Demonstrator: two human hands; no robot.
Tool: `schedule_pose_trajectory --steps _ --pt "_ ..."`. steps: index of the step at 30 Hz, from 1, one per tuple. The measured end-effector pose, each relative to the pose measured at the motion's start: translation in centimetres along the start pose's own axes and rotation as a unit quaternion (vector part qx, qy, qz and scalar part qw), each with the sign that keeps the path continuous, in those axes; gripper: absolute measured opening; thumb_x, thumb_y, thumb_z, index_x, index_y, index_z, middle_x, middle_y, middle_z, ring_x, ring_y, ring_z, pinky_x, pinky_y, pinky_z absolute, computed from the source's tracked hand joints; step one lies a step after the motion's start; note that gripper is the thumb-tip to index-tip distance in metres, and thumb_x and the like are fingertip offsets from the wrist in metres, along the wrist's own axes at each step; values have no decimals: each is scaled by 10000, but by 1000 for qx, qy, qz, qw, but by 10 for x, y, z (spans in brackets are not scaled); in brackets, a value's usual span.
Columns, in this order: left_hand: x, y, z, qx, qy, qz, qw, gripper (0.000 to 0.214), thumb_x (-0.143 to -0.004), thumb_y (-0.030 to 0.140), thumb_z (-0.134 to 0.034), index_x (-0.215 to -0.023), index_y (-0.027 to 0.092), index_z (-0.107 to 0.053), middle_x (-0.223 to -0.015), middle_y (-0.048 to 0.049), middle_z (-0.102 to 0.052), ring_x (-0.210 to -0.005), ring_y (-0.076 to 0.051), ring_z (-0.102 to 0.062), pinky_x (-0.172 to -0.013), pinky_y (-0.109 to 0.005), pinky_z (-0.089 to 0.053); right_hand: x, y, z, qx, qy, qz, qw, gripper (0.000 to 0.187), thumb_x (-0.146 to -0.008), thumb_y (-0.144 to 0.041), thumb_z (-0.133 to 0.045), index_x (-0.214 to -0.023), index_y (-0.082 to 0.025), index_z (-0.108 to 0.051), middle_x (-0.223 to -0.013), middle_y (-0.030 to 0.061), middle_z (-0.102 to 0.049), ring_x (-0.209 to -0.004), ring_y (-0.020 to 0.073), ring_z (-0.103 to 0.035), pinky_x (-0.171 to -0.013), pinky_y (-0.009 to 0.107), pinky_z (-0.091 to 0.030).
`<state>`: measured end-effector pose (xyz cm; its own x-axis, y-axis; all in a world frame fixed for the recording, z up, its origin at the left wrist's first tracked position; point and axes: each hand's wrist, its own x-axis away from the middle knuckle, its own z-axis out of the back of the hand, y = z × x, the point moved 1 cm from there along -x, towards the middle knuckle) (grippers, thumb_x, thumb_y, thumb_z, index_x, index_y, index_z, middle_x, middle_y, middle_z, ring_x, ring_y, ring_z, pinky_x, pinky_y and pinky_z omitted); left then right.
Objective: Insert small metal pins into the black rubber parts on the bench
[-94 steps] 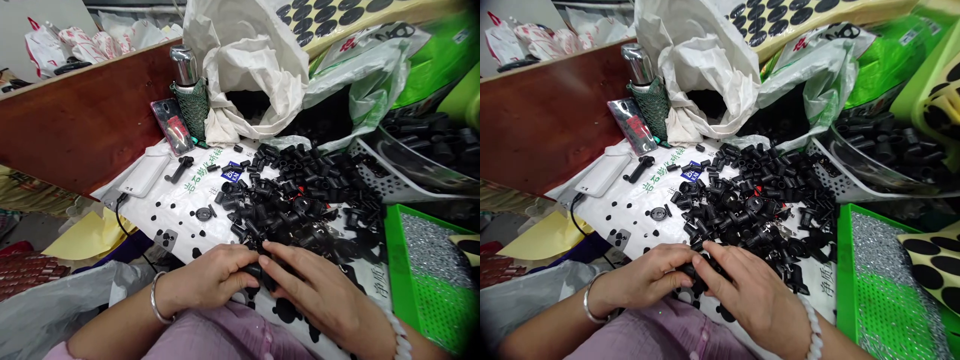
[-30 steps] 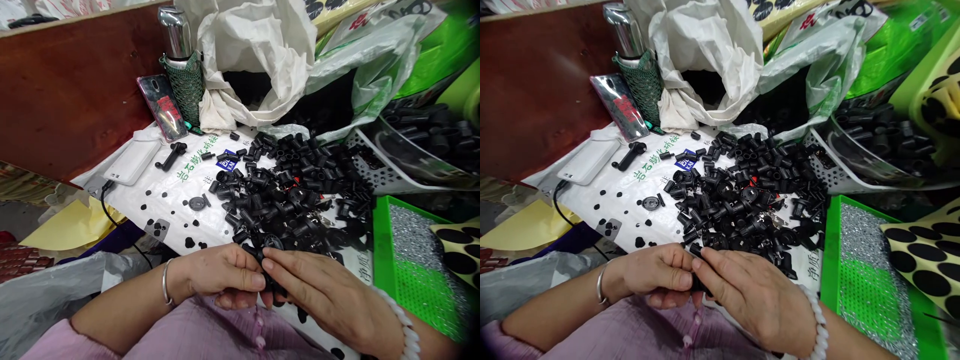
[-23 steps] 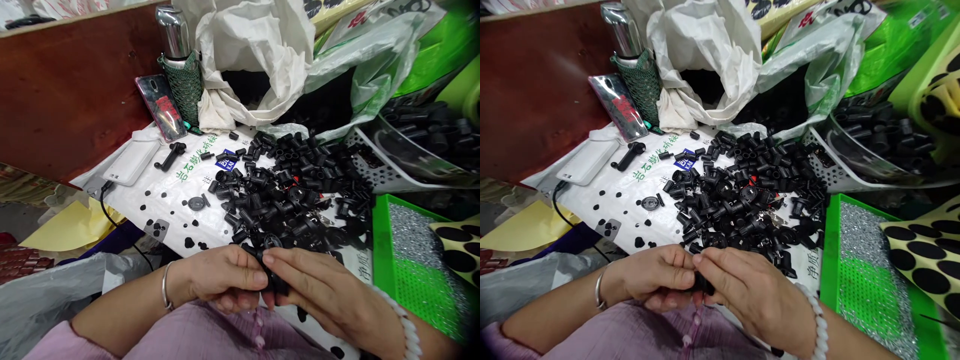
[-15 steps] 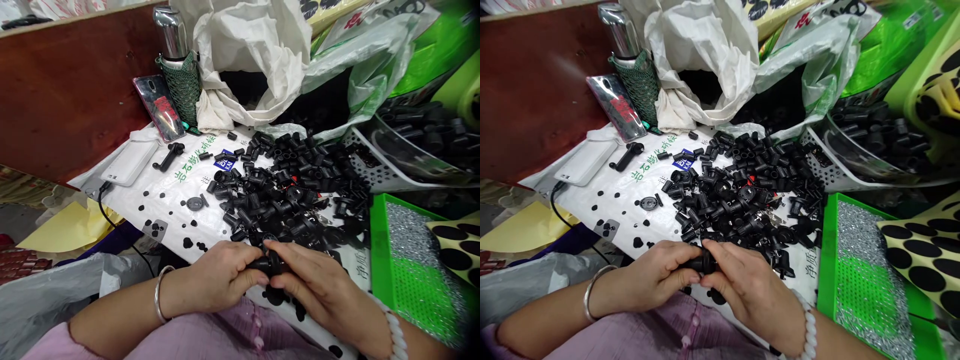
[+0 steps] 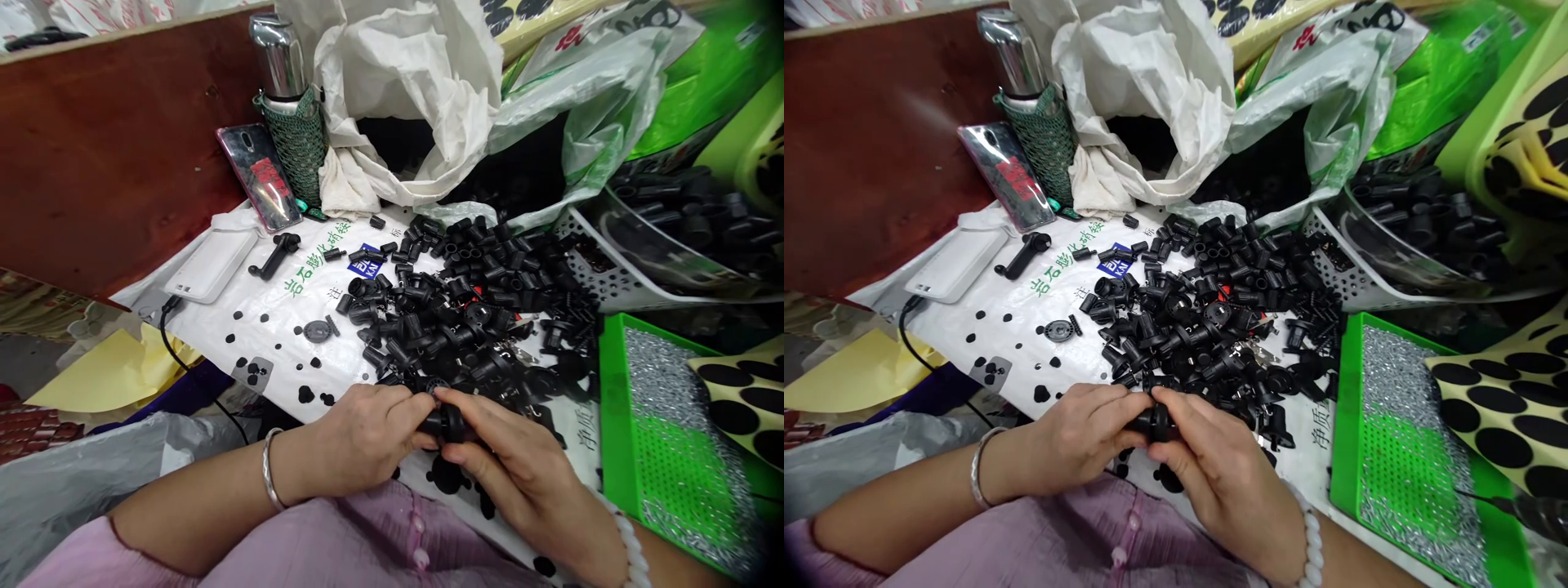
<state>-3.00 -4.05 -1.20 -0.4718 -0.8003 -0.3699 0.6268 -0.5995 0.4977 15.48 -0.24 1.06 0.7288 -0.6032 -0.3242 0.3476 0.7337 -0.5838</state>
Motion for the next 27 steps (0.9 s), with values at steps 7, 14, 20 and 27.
schedule_pose_trajectory --steps 7,14,20,27 --pt "0 -3 6 577 -232 283 730 368 -803 445 -553 -831 82 -602 -575 10 -529 -409 -38 -417 -377 -136 -331 2 4 11 109 -60 173 977 338 -883 -169 -467 -1213 -97 -488 -1149 137 -599 -1054 168 -567 -848 288 -517" --pt "-1 -1 -2 594 -129 291 738 316 -773 402 -605 -812 90 -588 -587 20 -516 -411 -35 -417 -381 -141 -319 -13 -1 21 14 -62 126 990 442 -898 -162 -426 -1331 -147 -340 -1210 112 -563 -1121 148 -524 -914 290 -481" --pt "-12 3 7 481 -37 233 844 181 -803 239 -562 -919 112 -616 -623 23 -517 -503 -60 -436 -474 -159 -369 -12 -6 24 -110 -25 -43 993 372 -895 -177 -421 -1266 -197 -408 -1241 79 -540 -1078 147 -554 -867 255 -508" --pt "-14 3 10 287 -19 129 949 189 -844 282 -531 -883 119 -618 -683 -6 -567 -598 -95 -500 -576 -188 -400 -7 -8 20 -85 51 -25 995 214 -816 -93 -540 -1000 -200 -566 -1029 55 -611 -952 136 -597 -796 225 -526"
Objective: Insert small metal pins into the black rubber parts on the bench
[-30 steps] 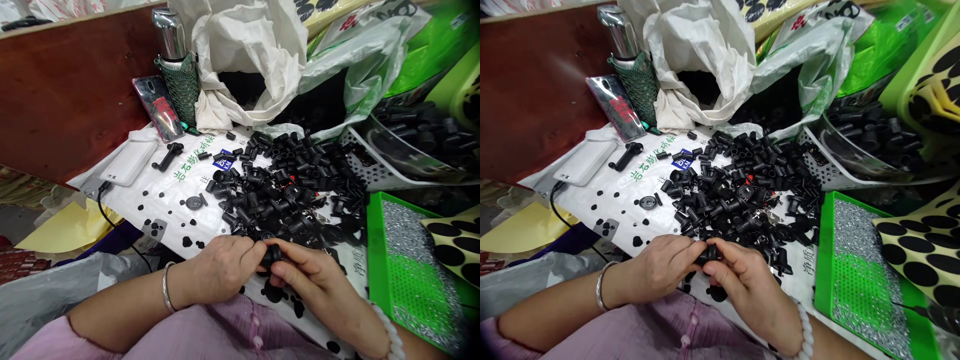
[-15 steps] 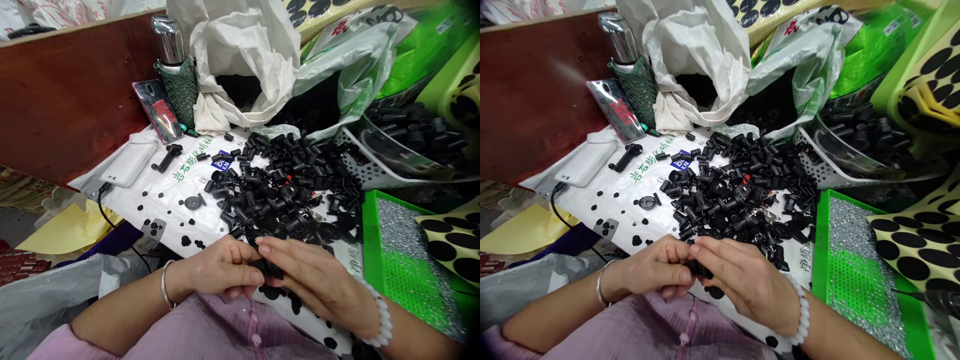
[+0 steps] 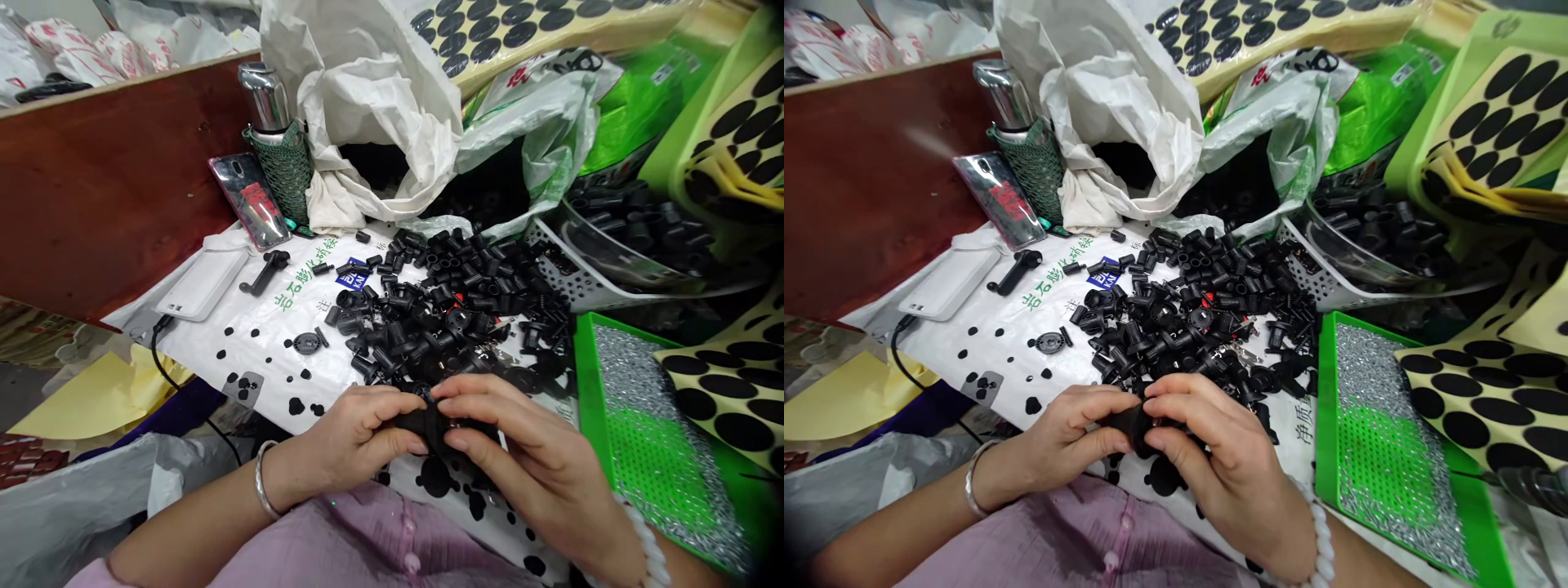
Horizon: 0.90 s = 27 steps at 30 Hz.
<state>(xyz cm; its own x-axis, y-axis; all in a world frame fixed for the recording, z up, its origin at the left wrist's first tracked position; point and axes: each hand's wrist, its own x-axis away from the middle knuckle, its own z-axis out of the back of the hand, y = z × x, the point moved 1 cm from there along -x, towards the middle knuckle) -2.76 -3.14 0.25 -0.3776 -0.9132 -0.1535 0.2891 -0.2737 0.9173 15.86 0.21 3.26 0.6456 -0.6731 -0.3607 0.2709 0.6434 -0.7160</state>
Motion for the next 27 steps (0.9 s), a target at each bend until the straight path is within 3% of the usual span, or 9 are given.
schedule_pose_trajectory --steps 7,13,18,21,24,27 --pt "1 -3 -1 -69 23 -73 995 201 -866 293 -512 -941 125 -593 -699 -12 -595 -607 -97 -529 -588 -180 -411 6 2 -2 1 3 -56 998 161 -811 -144 -575 -961 -201 -555 -1008 41 -612 -936 136 -593 -782 230 -517" --pt "5 -7 -2 -160 68 -114 978 219 -875 290 -498 -1019 135 -556 -729 -24 -600 -635 -115 -531 -598 -201 -418 3 -4 -2 -27 -35 -122 992 37 -845 -200 -537 -833 -200 -573 -722 -18 -565 -627 88 -556 -544 187 -462" --pt "8 -11 -4 -170 58 -116 977 255 -873 305 -498 -1034 114 -554 -723 -37 -588 -634 -124 -518 -589 -213 -413 2 -5 -1 -23 -32 -114 993 84 -849 -149 -520 -890 -203 -571 -797 -10 -591 -700 84 -576 -614 176 -471" --pt "5 -7 -1 -111 17 -90 990 262 -870 323 -499 -999 113 -586 -702 -34 -579 -626 -121 -511 -593 -212 -412 2 -7 1 -2 -38 -62 997 127 -840 -116 -520 -942 -179 -563 -833 15 -588 -744 91 -577 -636 177 -478" --pt "4 -5 2 23 -30 -16 999 227 -849 308 -531 -920 112 -623 -672 -17 -559 -597 -102 -493 -573 -192 -406 3 -7 3 24 -38 0 999 162 -821 -79 -526 -958 -154 -566 -853 37 -590 -767 97 -577 -655 178 -486" --pt "7 -8 0 186 -77 104 974 225 -820 293 -557 -921 103 -624 -631 6 -531 -512 -70 -438 -481 -162 -370 7 -3 3 15 -41 48 998 183 -806 -56 -521 -960 -146 -563 -861 49 -596 -755 101 -581 -644 186 -498"
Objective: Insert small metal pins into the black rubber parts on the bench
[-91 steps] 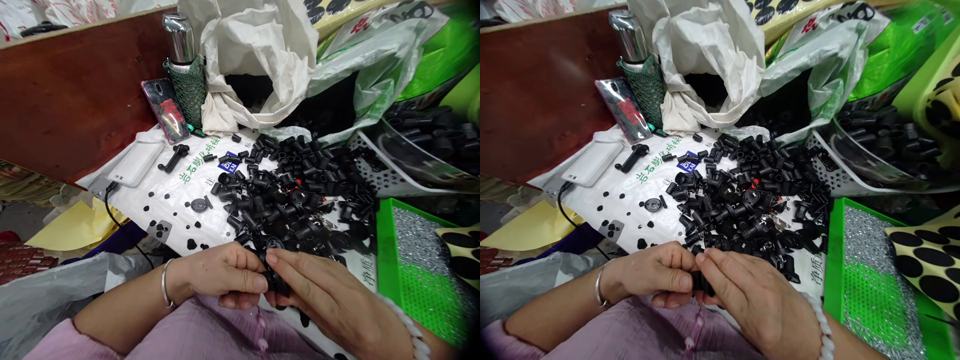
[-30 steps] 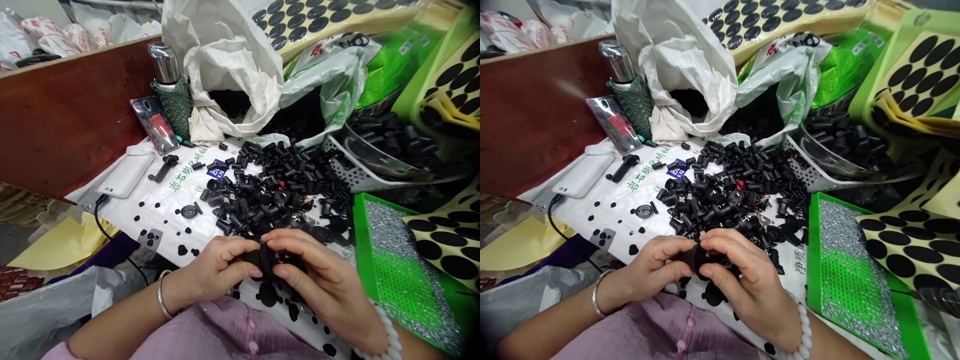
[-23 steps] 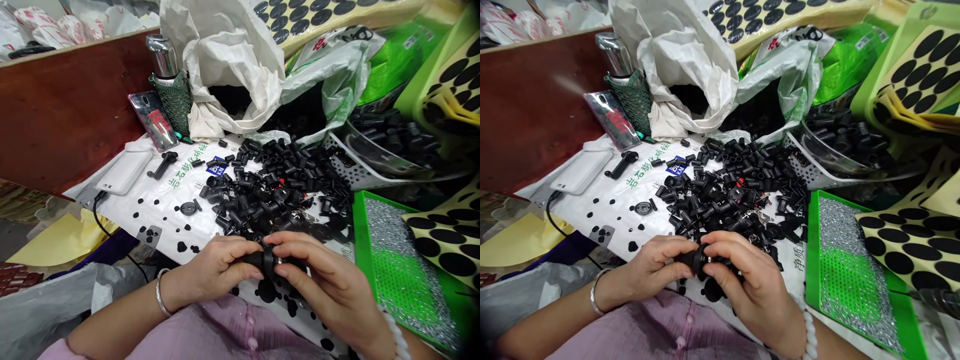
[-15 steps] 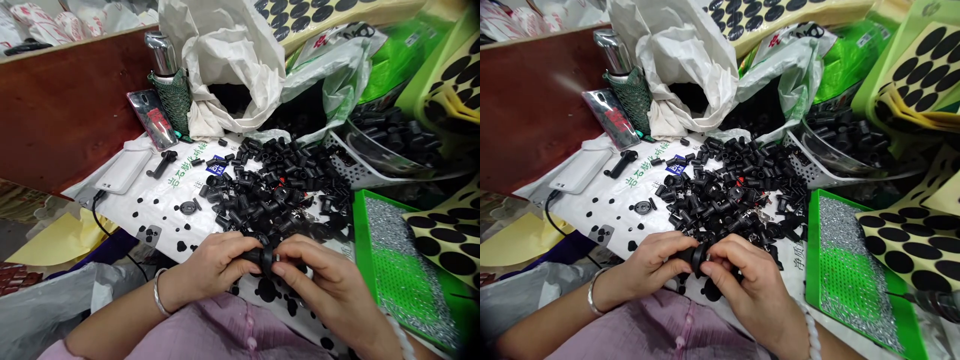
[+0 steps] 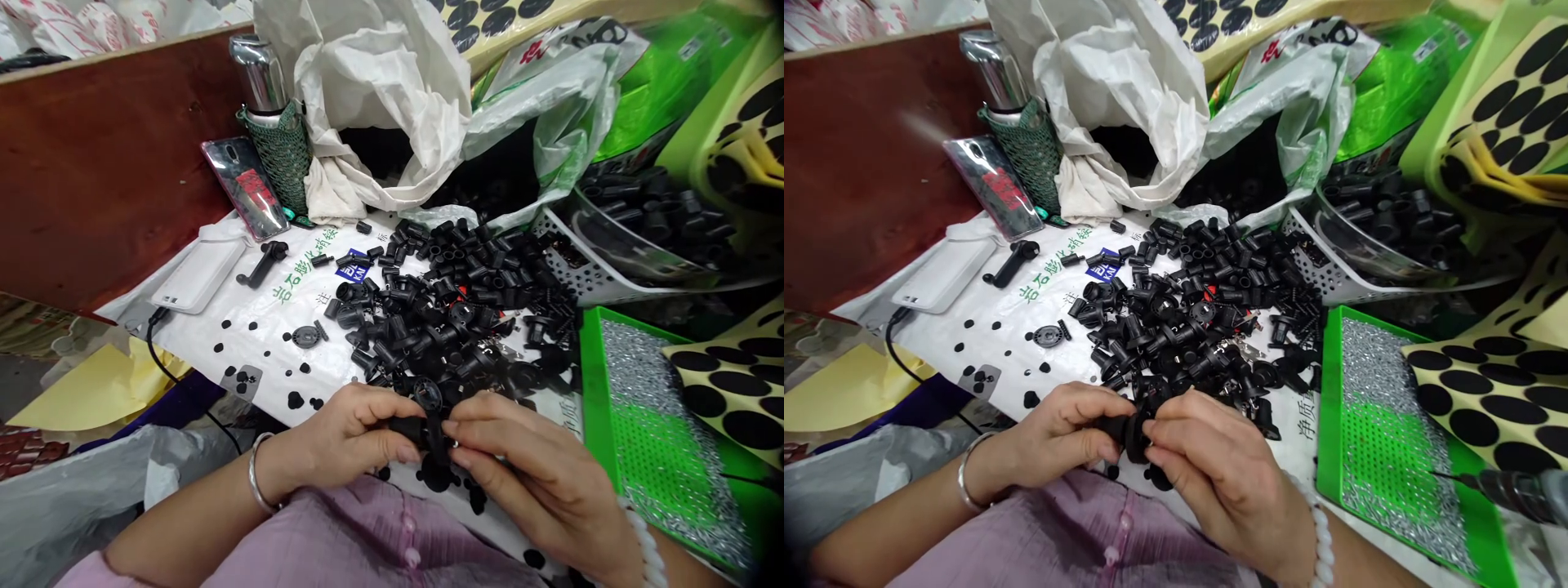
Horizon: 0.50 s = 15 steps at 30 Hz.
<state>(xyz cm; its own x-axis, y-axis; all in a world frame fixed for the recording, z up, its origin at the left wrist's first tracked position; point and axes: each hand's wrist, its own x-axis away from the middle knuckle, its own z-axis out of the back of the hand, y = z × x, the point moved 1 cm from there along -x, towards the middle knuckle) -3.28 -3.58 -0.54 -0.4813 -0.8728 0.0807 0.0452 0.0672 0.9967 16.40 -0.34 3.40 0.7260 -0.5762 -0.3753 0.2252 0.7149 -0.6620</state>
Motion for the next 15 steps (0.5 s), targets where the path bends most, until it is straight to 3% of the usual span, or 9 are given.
schedule_pose_trajectory --steps 3,6,9,11,15 --pt "1 -6 -3 84 -19 71 994 231 -800 275 -568 -943 100 -617 -619 18 -523 -469 -52 -397 -436 -148 -336 4 5 -4 22 14 38 999 190 -802 -54 -514 -965 -142 -557 -863 68 -603 -765 124 -586 -658 225 -516" --pt "-2 -6 -4 19 -21 25 999 192 -809 265 -555 -868 101 -635 -587 22 -506 -494 -63 -408 -476 -157 -356 7 9 -10 33 40 40 998 219 -797 -46 -514 -986 -151 -551 -863 76 -606 -788 141 -589 -668 254 -525" --pt "-4 -1 -3 -64 14 -42 997 184 -817 260 -548 -839 103 -641 -616 4 -534 -558 -85 -464 -550 -171 -391 8 14 -16 -55 55 -26 997 172 -796 -53 -525 -922 -168 -548 -837 56 -589 -763 129 -590 -620 227 -520" --pt "-5 2 -2 -65 31 -40 997 194 -825 262 -534 -874 104 -635 -655 -7 -555 -577 -92 -482 -555 -173 -395 8 15 -18 -90 49 -37 994 160 -793 -49 -530 -902 -165 -549 -837 51 -582 -757 123 -589 -613 219 -517" --pt "-6 2 -2 -82 25 -37 996 180 -816 258 -546 -826 103 -637 -615 9 -510 -554 -84 -448 -540 -174 -372 9 15 -17 -59 67 -41 995 153 -793 -44 -531 -884 -165 -555 -844 48 -596 -779 122 -592 -645 215 -515"
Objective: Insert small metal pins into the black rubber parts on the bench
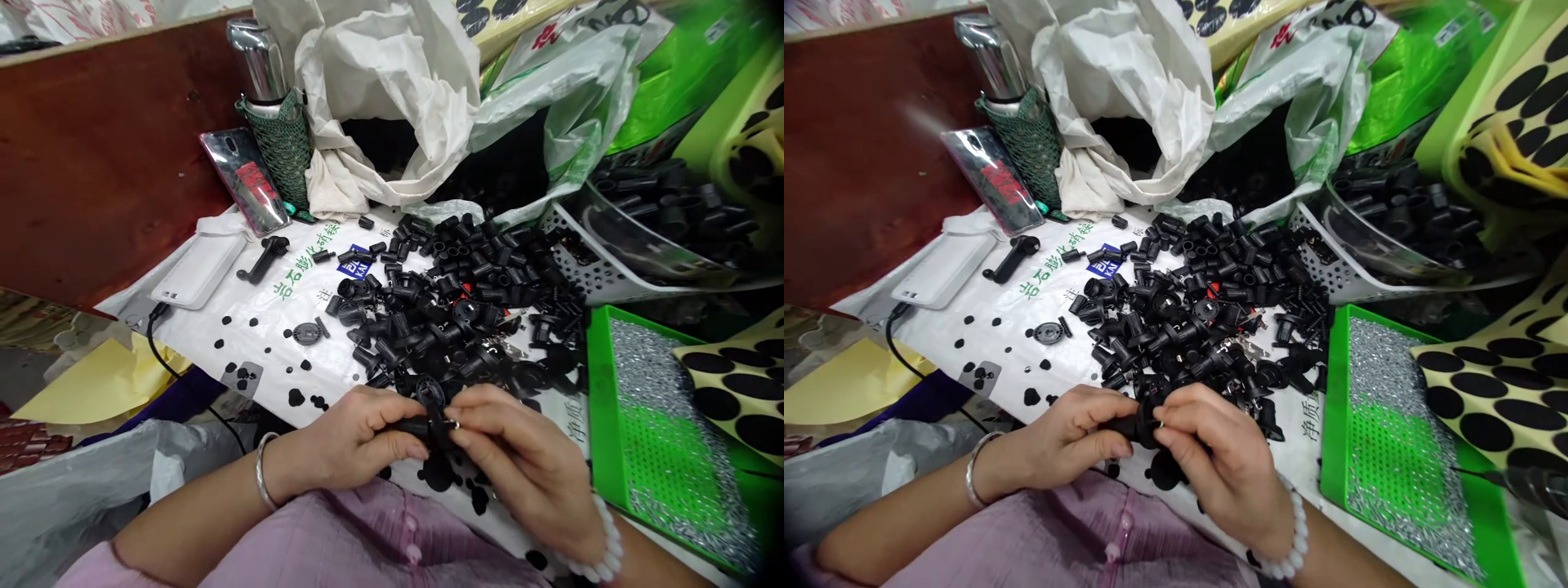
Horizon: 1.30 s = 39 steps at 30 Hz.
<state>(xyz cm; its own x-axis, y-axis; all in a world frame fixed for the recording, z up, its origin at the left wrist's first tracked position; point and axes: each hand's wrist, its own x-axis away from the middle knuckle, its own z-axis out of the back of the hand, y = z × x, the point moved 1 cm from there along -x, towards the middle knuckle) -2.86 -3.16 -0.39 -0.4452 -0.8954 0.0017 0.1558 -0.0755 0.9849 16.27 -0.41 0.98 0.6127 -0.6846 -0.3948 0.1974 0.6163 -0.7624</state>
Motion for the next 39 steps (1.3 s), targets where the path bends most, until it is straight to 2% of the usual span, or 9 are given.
schedule_pose_trajectory --steps 2,7,12,17,21,24,28,35,39 --pt "1 -2 -1 47 -19 28 998 181 -812 258 -546 -847 103 -632 -604 18 -493 -534 -75 -424 -521 -169 -364 -1 -3 1 28 0 4 1000 133 -798 -54 -527 -875 -159 -554 -830 54 -603 -773 126 -594 -638 216 -516" --pt "4 -8 -2 139 -50 73 986 217 -803 274 -557 -902 90 -618 -601 20 -505 -497 -63 -397 -476 -156 -355 -2 -13 2 142 -30 178 973 202 -801 -27 -467 -959 -107 -564 -798 98 -636 -796 183 -606 -663 303 -534" --pt "5 -3 4 -4 -48 -65 997 222 -839 272 -526 -915 85 -619 -707 -51 -589 -616 -113 -505 -591 -192 -409 -2 -13 2 29 -33 56 997 162 -796 -43 -487 -897 -141 -567 -800 71 -622 -717 135 -608 -590 226 -522" --pt "4 2 5 -36 -57 -72 995 199 -843 266 -527 -879 95 -621 -685 -42 -557 -626 -118 -487 -610 -209 -389 -1 -10 -2 -81 -36 -59 994 106 -804 -74 -524 -815 -174 -558 -748 22 -595 -625 102 -589 -533 184 -502" --pt "1 -6 -1 116 -43 63 990 224 -838 310 -526 -866 102 -602 -591 20 -471 -512 -72 -404 -490 -178 -334 0 -4 -3 42 1 -18 999 159 -824 -73 -478 -942 -157 -544 -816 61 -596 -758 143 -592 -627 246 -518" --pt "-1 -13 -4 253 -42 142 956 299 -827 388 -535 -894 99 -565 -546 50 -430 -427 -41 -334 -409 -157 -269 -3 -2 3 129 -52 46 989 276 -844 -96 -444 -1115 -116 -491 -1069 145 -558 -1005 192 -548 -784 313 -516" --pt "0 -16 -3 300 -65 144 941 315 -806 412 -570 -842 99 -555 -543 49 -445 -415 -30 -340 -403 -151 -270 -10 -4 17 185 -147 123 964 361 -889 -168 -423 -1242 -92 -416 -1237 166 -499 -1141 193 -488 -860 303 -503" --pt "2 -4 -1 244 -92 157 953 442 -752 513 -589 -851 82 -590 -564 38 -457 -442 -32 -342 -407 -151 -263 -15 -7 25 222 -134 168 951 282 -926 -262 -398 -1149 -112 -483 -935 94 -653 -848 136 -625 -692 231 -546" --pt "-1 1 -1 230 -95 149 957 466 -748 540 -572 -851 85 -585 -551 44 -439 -437 -36 -322 -399 -156 -255 -16 -8 25 224 -151 128 954 323 -915 -325 -410 -1139 -101 -475 -1032 128 -623 -933 164 -608 -702 250 -548"
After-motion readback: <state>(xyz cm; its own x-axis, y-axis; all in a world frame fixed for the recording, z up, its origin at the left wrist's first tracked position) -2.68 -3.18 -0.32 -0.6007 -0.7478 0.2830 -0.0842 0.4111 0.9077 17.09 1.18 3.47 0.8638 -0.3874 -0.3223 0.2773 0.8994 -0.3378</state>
